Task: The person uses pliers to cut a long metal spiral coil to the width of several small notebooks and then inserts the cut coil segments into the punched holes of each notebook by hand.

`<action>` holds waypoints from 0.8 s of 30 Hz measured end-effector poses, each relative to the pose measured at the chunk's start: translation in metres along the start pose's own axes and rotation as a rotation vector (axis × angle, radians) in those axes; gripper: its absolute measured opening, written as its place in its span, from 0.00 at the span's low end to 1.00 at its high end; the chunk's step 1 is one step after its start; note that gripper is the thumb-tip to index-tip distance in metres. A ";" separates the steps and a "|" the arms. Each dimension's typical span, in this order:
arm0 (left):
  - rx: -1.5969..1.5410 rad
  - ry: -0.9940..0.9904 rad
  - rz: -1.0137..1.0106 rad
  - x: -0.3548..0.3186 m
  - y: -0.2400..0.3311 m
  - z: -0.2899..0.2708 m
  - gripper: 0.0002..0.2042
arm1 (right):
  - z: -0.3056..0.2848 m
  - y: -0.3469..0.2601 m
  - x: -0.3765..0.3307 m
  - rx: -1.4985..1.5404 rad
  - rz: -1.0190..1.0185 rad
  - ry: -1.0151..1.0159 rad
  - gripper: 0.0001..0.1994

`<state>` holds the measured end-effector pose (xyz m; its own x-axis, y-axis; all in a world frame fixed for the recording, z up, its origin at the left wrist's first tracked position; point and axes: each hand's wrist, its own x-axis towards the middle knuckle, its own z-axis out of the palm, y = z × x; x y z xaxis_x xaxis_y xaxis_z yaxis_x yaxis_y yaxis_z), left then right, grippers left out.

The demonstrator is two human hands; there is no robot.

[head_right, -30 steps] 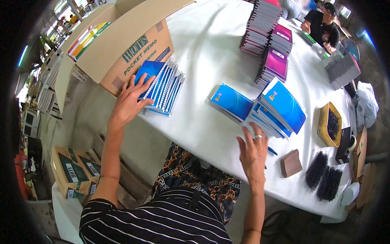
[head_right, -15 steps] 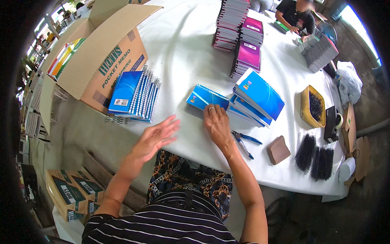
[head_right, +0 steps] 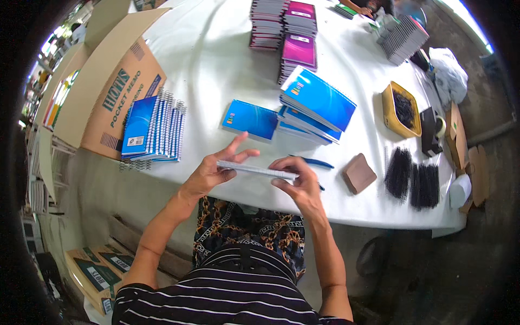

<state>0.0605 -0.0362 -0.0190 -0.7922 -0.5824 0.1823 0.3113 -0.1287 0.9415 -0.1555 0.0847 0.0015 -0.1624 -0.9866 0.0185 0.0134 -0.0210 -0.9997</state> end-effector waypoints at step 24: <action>1.549 -0.044 0.170 0.023 0.026 0.060 0.39 | 0.025 0.052 0.006 -0.169 -0.182 0.066 0.11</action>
<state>0.0192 -0.0049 0.0260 -0.8278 -0.4773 0.2949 -0.4081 0.8729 0.2673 -0.1310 0.0734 -0.0502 -0.2115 -0.9561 0.2027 -0.1863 -0.1642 -0.9687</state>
